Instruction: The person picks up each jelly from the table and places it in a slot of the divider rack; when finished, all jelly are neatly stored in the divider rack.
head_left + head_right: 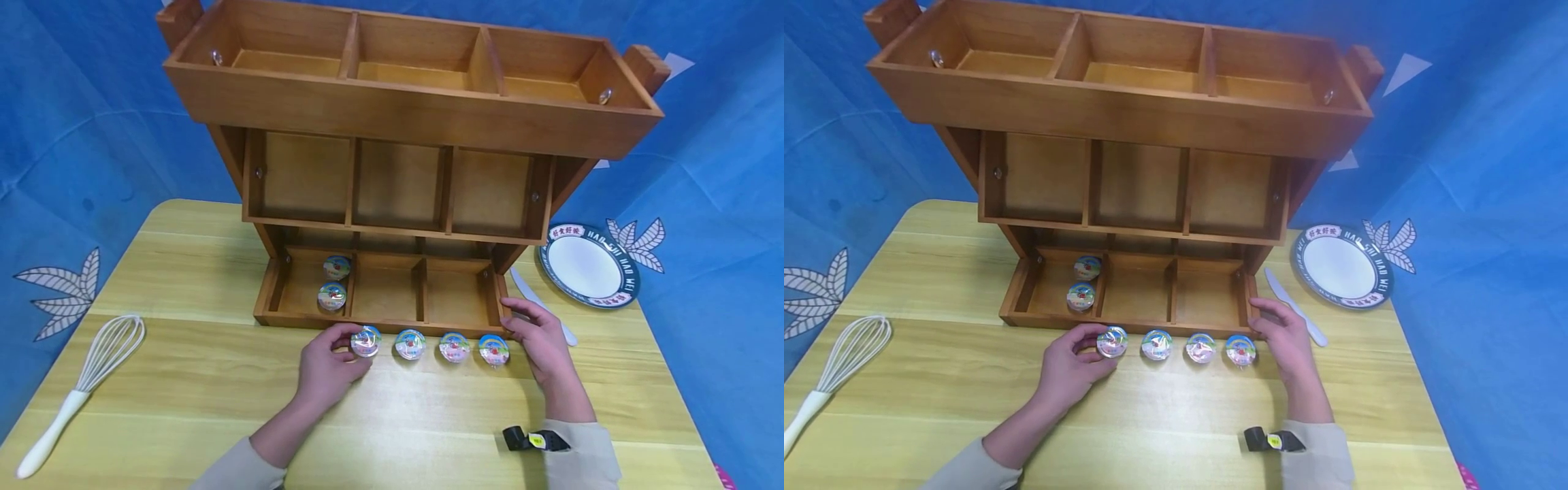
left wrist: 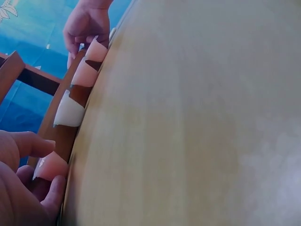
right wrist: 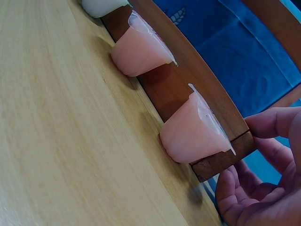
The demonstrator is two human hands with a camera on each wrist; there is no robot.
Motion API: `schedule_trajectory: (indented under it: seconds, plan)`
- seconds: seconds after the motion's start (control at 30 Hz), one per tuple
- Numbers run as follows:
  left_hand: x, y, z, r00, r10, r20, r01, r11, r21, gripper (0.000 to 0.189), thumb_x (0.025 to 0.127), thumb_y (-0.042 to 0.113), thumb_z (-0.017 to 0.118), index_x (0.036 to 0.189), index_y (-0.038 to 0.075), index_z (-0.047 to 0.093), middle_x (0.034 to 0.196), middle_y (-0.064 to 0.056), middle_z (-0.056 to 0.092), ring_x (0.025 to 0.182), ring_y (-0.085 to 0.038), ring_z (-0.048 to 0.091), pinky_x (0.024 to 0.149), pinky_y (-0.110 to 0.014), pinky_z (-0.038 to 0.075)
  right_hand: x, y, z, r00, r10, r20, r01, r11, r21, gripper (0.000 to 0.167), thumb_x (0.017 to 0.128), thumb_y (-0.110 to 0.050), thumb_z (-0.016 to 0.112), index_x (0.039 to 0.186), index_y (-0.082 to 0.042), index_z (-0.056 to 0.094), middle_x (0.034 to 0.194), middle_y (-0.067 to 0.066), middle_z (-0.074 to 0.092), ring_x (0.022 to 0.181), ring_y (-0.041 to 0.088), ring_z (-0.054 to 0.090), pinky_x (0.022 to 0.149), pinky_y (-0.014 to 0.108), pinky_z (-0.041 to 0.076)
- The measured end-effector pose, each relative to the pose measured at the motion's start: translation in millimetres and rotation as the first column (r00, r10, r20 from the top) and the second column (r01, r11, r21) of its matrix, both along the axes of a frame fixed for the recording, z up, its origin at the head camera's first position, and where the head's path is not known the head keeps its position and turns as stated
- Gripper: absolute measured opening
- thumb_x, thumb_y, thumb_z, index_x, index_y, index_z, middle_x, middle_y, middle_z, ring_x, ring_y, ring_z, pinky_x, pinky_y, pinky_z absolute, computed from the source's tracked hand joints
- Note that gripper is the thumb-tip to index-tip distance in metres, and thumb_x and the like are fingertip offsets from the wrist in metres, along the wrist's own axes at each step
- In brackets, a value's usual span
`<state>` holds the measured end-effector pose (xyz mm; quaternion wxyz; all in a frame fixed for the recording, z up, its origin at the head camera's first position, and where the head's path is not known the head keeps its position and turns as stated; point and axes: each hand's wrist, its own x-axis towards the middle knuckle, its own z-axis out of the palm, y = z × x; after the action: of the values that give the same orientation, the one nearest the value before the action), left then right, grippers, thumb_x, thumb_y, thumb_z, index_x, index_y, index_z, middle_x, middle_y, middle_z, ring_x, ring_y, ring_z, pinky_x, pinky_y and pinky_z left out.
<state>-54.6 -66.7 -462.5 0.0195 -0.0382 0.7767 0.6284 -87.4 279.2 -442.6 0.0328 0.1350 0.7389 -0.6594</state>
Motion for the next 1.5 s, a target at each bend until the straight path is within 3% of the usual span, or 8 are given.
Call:
schedule_trajectory:
  seconds: [0.33, 0.67, 0.93, 1.2, 1.5]
  plan:
    - [-1.6, 0.3, -4.2, 0.999, -0.022, -0.041, 0.021, 1.0, -0.015, 0.045, 0.068, -0.008, 0.083, 0.108, 0.008, 0.071, 0.095, -0.01, 0.069, 0.073, -0.019, 0.07, 0.065, -0.027, 0.058, -0.1, 0, -0.3, 1.0, 0.005, 0.004, -0.005, 1.0, 0.008, 0.04, 0.094, -0.001, 0.063, 0.134, 0.004, 0.057, 0.133, 0.008, 0.05, 0.101, 0.017, 0.053, 0.073, 0.024, 0.049]
    - [-3.5, -4.2, -6.2, 0.997, -0.032, -0.077, 0.031, 0.999, -0.01, 0.044, 0.065, -0.013, 0.082, 0.105, 0.002, 0.07, 0.096, -0.012, 0.066, 0.077, -0.021, 0.069, 0.067, -0.027, 0.058, -1.7, 0, -0.3, 1.0, 0.006, 0.011, -0.006, 1.0, 0.013, 0.041, 0.095, -0.001, 0.062, 0.135, 0.004, 0.057, 0.136, 0.008, 0.049, 0.102, 0.017, 0.053, 0.073, 0.023, 0.048]
    - [-1.0, -10.4, 5.6, 0.998, -0.067, -0.014, 0.067, 0.997, 0.038, 0.044, 0.065, -0.011, 0.085, 0.103, 0.003, 0.069, 0.095, -0.013, 0.065, 0.078, -0.024, 0.068, 0.067, -0.027, 0.058, -2.0, -1, 0.7, 1.0, 0.002, 0.01, -0.002, 1.0, 0.011, 0.04, 0.094, 0.0, 0.062, 0.134, 0.004, 0.057, 0.134, 0.008, 0.049, 0.1, 0.017, 0.053, 0.073, 0.022, 0.048]
    - [1.9, -11.2, 20.2, 0.992, -0.126, -0.025, 0.127, 0.991, 0.048, 0.048, 0.064, -0.011, 0.087, 0.106, 0.005, 0.069, 0.1, -0.01, 0.065, 0.084, -0.025, 0.068, 0.072, -0.03, 0.059, -1.3, -1, 2.2, 1.0, 0.002, 0.021, -0.002, 1.0, 0.028, 0.041, 0.094, 0.0, 0.062, 0.134, 0.003, 0.057, 0.137, 0.009, 0.048, 0.103, 0.018, 0.052, 0.076, 0.023, 0.049]
    - [-10.9, -5.4, 36.6, 0.987, -0.155, -0.042, 0.159, 0.982, 0.098, 0.046, 0.065, -0.016, 0.083, 0.105, 0.002, 0.069, 0.101, -0.012, 0.067, 0.086, -0.026, 0.069, 0.079, -0.043, 0.058, -0.3, 0, 1.5, 1.0, -0.002, 0.021, 0.002, 1.0, 0.022, 0.04, 0.094, 0.001, 0.062, 0.134, 0.004, 0.057, 0.136, 0.009, 0.048, 0.102, 0.018, 0.053, 0.076, 0.023, 0.049]
